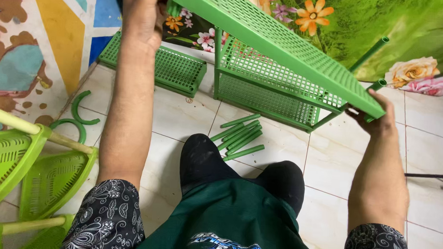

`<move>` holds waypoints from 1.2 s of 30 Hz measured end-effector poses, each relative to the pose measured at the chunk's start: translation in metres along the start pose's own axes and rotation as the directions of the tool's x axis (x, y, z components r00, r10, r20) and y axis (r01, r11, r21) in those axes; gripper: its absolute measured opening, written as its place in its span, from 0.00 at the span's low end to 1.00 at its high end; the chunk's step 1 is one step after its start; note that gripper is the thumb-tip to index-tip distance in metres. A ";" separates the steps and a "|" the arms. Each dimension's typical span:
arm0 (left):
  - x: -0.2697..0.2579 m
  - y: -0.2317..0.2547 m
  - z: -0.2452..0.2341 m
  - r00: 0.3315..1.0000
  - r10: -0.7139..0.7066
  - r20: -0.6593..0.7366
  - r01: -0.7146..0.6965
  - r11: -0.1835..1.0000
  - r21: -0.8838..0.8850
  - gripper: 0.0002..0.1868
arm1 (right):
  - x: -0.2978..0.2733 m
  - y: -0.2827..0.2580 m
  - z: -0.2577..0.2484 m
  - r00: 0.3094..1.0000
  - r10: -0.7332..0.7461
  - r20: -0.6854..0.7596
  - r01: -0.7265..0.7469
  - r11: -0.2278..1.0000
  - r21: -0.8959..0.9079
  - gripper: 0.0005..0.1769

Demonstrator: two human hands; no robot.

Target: The person assembles a green plastic shelving unit by inserting vertical poles into the corners of grid shelves and stacking additional shelves on top. The person handles multiple shelves and poles, aligning and securing them to form a three-tier rack.

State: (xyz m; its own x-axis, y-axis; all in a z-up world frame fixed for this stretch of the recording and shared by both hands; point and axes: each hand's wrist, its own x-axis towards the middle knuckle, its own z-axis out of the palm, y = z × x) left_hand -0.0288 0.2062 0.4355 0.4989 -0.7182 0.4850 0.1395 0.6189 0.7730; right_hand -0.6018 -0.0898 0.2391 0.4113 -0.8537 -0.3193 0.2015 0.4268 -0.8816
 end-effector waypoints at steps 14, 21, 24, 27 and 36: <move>0.002 -0.023 -0.082 0.961 -0.272 -0.053 0.275 0.911 0.307 0.11 | 0.017 -0.003 0.005 0.986 -0.144 0.085 0.154 0.980 -0.126 0.18; 0.015 -0.117 -0.149 0.946 -0.324 0.011 0.296 0.876 0.381 0.19 | -0.032 -0.059 0.038 0.871 -0.446 0.208 0.490 0.820 -0.295 0.11; 0.010 -0.134 -0.146 0.953 -0.301 0.017 0.275 0.890 0.363 0.21 | -0.040 -0.064 0.049 0.841 -0.507 0.190 0.539 0.752 -0.380 0.14; 0.002 -0.135 -0.130 0.932 -0.349 -0.097 0.361 0.864 0.351 0.21 | -0.042 -0.057 0.050 0.814 -0.548 0.192 0.575 0.718 -0.391 0.18; 0.008 -0.122 -0.096 0.962 0.088 0.258 -0.139 0.973 0.186 0.23 | 0.000 -0.014 0.015 0.780 -0.625 0.011 0.603 0.747 -0.279 0.14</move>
State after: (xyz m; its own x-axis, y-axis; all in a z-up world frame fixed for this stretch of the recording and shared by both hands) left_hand 0.0404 0.1552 0.3061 0.2720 -0.7186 0.6400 -0.0926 0.6424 0.7607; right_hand -0.5910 -0.0916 0.2564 0.2052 -0.9296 0.3061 0.1502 -0.2791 -0.9484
